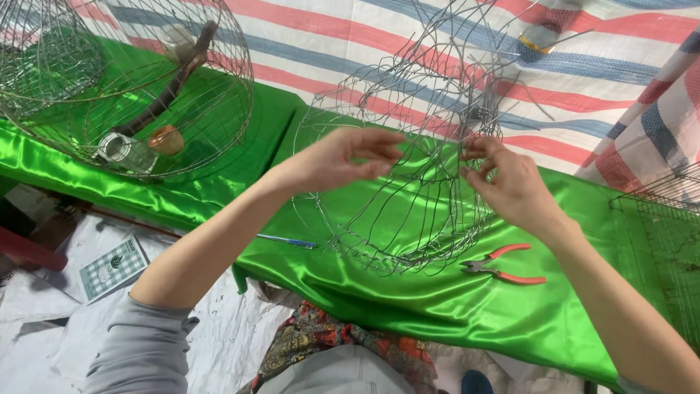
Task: Assembling a wire cage by twisting metal wires together
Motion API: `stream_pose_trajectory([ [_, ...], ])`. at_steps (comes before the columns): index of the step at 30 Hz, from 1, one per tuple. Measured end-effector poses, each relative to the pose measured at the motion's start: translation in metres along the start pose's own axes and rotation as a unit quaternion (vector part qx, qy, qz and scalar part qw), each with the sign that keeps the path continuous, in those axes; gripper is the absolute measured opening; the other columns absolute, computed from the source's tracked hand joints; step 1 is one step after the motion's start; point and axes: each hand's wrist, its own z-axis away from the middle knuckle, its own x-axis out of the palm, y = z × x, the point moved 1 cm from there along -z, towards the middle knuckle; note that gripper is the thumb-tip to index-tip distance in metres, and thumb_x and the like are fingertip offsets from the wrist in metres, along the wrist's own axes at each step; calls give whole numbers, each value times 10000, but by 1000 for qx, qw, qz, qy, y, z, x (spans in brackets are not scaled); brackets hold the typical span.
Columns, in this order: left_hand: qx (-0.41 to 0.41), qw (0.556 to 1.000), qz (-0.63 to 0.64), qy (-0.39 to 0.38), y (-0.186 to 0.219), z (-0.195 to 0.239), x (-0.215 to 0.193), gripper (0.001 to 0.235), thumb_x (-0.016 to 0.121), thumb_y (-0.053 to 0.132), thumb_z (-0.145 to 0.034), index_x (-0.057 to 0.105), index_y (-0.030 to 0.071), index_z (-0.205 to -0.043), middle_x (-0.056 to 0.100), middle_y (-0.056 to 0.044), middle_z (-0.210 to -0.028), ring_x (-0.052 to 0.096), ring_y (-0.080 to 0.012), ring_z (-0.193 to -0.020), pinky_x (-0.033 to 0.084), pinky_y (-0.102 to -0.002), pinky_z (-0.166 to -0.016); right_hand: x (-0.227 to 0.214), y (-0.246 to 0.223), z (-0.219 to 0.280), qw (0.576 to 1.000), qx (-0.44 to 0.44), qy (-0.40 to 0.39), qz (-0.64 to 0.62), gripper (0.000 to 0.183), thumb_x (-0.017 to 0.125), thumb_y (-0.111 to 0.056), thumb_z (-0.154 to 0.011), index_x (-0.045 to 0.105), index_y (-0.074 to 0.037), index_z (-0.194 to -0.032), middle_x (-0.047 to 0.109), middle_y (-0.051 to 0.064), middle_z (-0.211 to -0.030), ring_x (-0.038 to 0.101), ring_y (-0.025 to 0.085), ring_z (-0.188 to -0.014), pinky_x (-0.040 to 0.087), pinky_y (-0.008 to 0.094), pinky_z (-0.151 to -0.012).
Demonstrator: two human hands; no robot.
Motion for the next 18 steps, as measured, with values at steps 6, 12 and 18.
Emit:
stream_pose_trajectory([
  [6,62,970,-104,213,-26,-7,-25,194,680,53,-952,691,29,-1144,765,-86,-1041,736,-151,-919,630,-270,-842,-22,9,-8,989,-62,53,126,247,604,-168,-1044,705,-35,-1225,763,122,-1132,715,259,-894,573,413,-815],
  [12,100,927,-235,274,-87,-22,-22,204,707,39,-891,711,38,-1095,758,-104,-1027,733,-234,-928,553,-375,-875,-4,51,-12,988,-62,99,106,200,632,-96,-997,739,-51,-1161,745,103,-1099,664,247,-833,540,407,-743],
  [18,112,906,-270,307,-102,-29,-26,179,769,160,-903,772,150,-1082,656,-81,-947,646,-296,-963,541,-421,-845,8,85,-25,975,-85,206,11,129,729,-72,-1040,727,-39,-1165,713,127,-1011,694,256,-884,558,344,-663],
])
